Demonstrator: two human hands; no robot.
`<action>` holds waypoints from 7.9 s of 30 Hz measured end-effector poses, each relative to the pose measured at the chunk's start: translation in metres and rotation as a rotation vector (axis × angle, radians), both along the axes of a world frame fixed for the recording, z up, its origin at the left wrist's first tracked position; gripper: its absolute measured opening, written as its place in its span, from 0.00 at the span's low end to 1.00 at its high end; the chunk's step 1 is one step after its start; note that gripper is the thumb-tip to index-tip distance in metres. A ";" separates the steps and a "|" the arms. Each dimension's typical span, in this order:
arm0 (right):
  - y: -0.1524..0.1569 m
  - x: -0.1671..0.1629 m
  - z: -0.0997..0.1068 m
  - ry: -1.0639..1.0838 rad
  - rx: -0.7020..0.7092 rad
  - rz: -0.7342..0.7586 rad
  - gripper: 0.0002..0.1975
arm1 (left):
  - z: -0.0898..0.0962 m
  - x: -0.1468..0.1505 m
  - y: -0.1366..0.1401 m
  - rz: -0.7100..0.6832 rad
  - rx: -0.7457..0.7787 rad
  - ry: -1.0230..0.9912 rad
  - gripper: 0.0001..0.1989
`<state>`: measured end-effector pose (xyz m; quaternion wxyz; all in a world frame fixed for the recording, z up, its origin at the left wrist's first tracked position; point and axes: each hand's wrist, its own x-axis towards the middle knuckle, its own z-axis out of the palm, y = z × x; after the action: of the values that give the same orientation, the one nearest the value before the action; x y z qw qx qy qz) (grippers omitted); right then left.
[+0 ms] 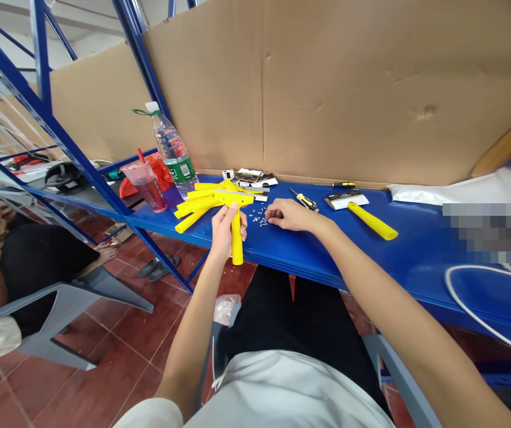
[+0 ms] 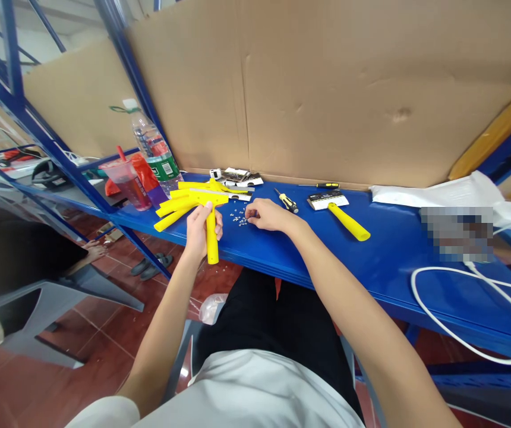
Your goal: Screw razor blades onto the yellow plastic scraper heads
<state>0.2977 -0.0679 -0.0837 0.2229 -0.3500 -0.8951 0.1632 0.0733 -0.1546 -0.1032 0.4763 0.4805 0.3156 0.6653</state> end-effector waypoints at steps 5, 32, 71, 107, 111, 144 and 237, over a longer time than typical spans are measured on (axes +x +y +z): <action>0.003 0.000 -0.001 0.012 -0.041 0.022 0.06 | 0.001 0.000 0.000 -0.012 0.005 0.006 0.23; 0.003 0.005 0.002 -0.019 -0.137 -0.022 0.06 | 0.001 0.000 0.001 -0.016 0.001 0.016 0.23; 0.003 0.001 0.004 -0.093 -0.159 0.004 0.05 | -0.001 0.000 0.002 -0.043 0.005 0.009 0.20; 0.005 -0.001 -0.005 -0.014 0.063 -0.173 0.07 | 0.002 0.002 0.002 -0.075 -0.088 0.145 0.22; -0.002 -0.005 0.008 0.287 0.129 -0.192 0.08 | 0.002 0.007 -0.001 -0.091 -0.100 0.319 0.23; -0.022 -0.032 0.004 0.850 -0.700 0.109 0.27 | -0.004 0.004 -0.003 -0.182 0.031 0.610 0.22; -0.031 -0.024 0.016 0.733 -0.925 0.026 0.11 | 0.006 0.001 -0.002 -0.125 -0.113 0.319 0.20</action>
<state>0.2740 -0.0993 -0.0679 0.3398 -0.3207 -0.5998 0.6496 0.0744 -0.1569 -0.0972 0.4871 0.5709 0.3935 0.5310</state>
